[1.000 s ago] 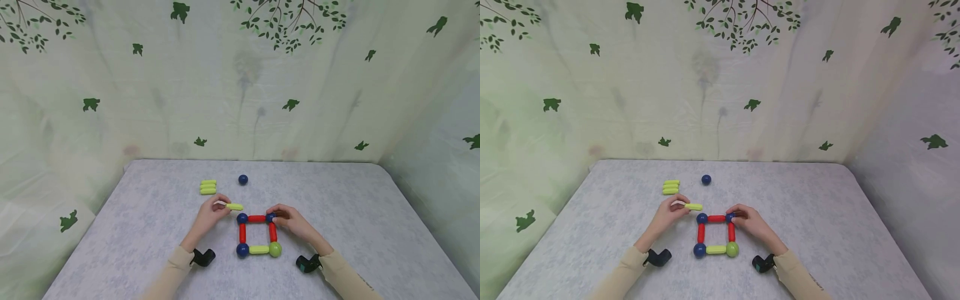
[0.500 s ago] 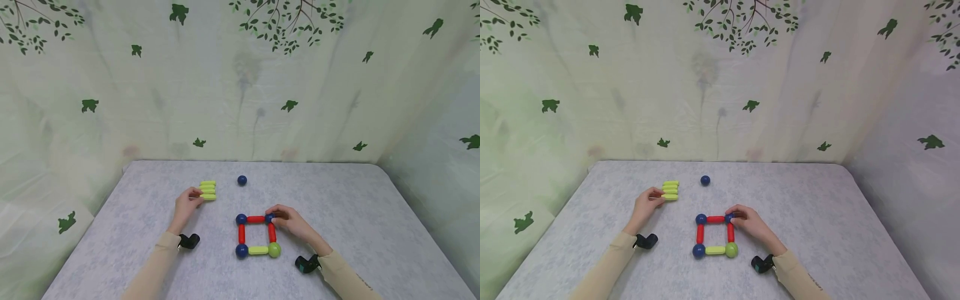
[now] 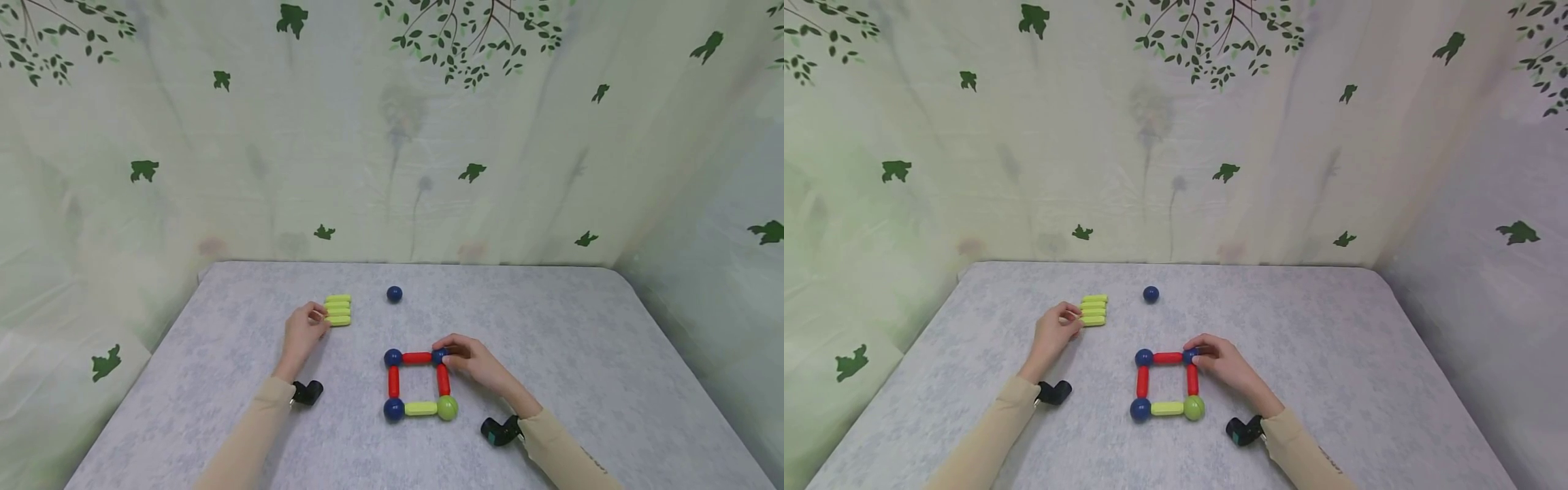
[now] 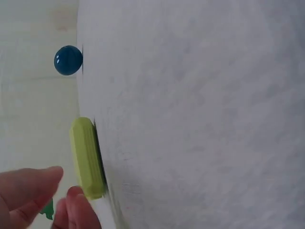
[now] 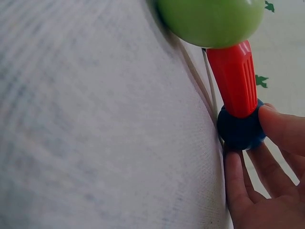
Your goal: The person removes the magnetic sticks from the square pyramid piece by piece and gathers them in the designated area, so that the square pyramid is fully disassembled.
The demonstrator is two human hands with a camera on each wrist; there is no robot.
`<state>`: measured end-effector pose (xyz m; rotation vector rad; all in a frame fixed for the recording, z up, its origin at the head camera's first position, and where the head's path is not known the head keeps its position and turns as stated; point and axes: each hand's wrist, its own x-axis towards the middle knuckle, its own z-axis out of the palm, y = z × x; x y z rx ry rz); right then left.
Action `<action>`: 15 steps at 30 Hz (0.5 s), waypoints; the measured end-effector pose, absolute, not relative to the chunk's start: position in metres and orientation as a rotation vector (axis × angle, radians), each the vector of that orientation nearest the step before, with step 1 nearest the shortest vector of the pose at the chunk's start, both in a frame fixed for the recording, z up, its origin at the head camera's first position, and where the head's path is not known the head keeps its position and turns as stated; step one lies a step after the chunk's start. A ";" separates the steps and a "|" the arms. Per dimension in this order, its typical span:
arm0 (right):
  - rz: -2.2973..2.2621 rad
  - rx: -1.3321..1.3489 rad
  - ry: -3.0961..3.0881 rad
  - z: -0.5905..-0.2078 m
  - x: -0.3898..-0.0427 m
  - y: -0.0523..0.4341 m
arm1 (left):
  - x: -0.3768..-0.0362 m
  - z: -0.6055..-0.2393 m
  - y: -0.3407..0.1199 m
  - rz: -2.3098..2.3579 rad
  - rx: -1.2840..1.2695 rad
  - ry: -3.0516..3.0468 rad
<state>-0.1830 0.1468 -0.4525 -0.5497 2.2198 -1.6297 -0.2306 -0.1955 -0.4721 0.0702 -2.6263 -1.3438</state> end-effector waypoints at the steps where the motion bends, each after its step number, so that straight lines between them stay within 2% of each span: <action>1: -1.629 -0.549 2.220 -0.453 -0.183 0.147 | -0.228 -0.471 -0.193 -1.337 0.011 -2.628; 10: -1.620 -0.543 2.225 -0.453 -0.183 0.146 | -0.206 -0.470 -0.152 -1.442 -0.881 -2.829; 15: -1.621 -0.539 2.224 -0.452 -0.183 0.146 | -0.205 -0.472 -0.132 -1.372 -1.102 -2.898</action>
